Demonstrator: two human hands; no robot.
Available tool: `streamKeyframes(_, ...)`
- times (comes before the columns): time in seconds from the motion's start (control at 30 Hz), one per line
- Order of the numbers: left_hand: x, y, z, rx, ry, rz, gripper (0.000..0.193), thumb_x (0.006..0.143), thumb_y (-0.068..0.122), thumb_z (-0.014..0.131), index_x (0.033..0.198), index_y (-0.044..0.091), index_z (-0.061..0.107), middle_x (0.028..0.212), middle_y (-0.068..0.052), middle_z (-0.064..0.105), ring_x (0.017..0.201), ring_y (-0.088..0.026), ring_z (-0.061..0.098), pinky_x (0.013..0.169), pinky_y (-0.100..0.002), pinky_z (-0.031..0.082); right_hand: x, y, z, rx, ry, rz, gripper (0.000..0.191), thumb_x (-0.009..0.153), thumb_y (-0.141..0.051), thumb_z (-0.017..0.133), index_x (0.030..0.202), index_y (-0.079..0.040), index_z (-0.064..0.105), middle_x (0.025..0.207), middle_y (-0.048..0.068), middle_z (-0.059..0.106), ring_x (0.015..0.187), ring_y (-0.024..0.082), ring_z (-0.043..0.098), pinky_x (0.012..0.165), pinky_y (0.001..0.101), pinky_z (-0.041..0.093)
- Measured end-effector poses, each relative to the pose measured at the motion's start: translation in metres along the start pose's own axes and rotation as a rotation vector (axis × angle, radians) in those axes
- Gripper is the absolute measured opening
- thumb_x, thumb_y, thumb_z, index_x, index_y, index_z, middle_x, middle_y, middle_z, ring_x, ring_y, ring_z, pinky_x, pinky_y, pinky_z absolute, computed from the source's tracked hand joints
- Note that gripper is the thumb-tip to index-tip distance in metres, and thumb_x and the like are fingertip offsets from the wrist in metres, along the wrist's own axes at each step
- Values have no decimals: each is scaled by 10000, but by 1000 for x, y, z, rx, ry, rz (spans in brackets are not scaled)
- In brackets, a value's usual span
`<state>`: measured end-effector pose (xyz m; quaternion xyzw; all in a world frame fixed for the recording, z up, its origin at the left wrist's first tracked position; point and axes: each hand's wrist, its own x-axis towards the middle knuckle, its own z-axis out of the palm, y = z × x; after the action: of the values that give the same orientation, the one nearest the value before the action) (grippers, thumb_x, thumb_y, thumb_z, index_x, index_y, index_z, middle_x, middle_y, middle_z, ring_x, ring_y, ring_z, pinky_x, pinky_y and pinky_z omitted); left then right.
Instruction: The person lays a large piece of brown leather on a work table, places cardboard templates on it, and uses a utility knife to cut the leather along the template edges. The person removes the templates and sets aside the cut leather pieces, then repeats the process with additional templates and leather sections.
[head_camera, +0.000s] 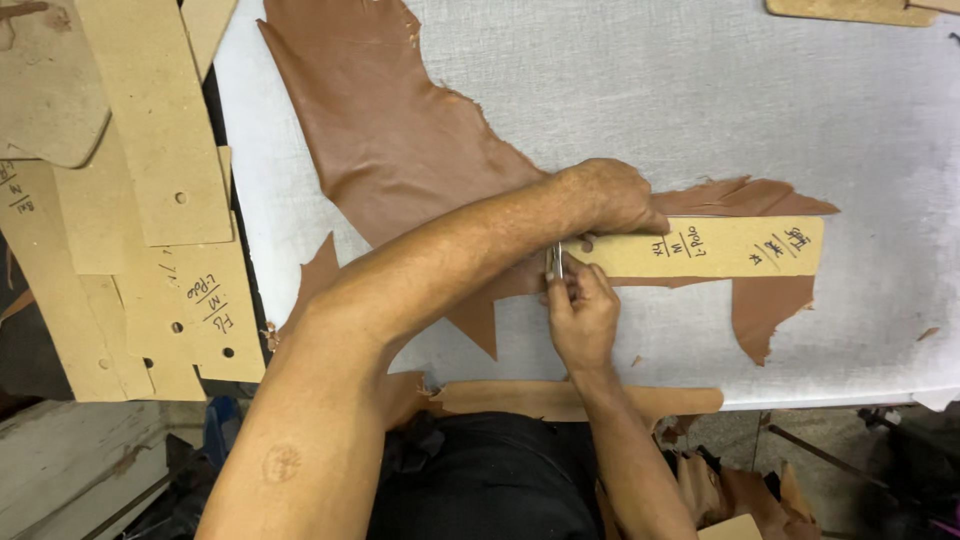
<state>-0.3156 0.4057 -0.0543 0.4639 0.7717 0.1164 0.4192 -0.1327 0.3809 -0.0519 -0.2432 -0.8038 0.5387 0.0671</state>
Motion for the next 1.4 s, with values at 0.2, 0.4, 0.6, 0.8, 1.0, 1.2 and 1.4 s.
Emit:
streamKeyframes(0.2,6,-3,6,87,-10,65,544,969,599,532,993,118,786,804,-76,728,751,-174,725,664,-348,589,14,-13,16,-389,25,-163,183,893,5,670,1060,80,679,947,206,701,774,304,708,716,420,571)
streamKeyframes(0.4,2,2,14,465,6,237,319,1014,399,564,1267,256,697,944,-83,729,899,-201,723,699,-320,605,11,-10,10,-446,-51,-107,147,890,-16,653,1000,81,653,906,212,693,737,324,702,682,438,567)
streamKeyframes(0.6,-4,14,19,616,-25,232,619,859,117,741,1420,319,573,993,-77,689,946,-195,707,663,-306,604,-52,-20,-33,-549,-229,13,227,889,-32,671,1107,21,700,816,147,673,597,246,652,538,381,540)
streamKeyframes(0.8,-15,19,35,724,53,195,847,861,132,729,1557,373,313,1076,-161,593,809,-185,659,568,-316,562,-19,-6,-75,-662,-121,-586,248,931,2,651,1147,-85,735,1024,77,700,838,244,689,722,366,571)
streamKeyframes(1.0,-23,23,30,695,-3,100,855,912,198,677,1583,446,210,1073,-139,568,829,-205,648,577,-332,560,27,8,-68,-822,-331,-784,306,866,-37,662,1137,-117,780,1018,47,710,816,229,640,727,405,524)
streamKeyframes(1.2,-35,32,20,634,44,78,797,940,230,675,1572,490,264,1073,-169,575,792,-228,670,611,-344,553,41,24,-94,-803,-391,-892,365,852,-32,643,1201,-68,745,1128,67,709,831,223,636,744,392,521)
streamKeyframes(1.4,-45,48,19,696,-49,-27,1008,866,45,706,1563,553,185,1209,-229,555,818,-210,688,644,-322,624,70,74,-192,-1067,-553,-839,434,895,36,608,1302,-92,691,1242,83,716,862,182,669,747,361,561)
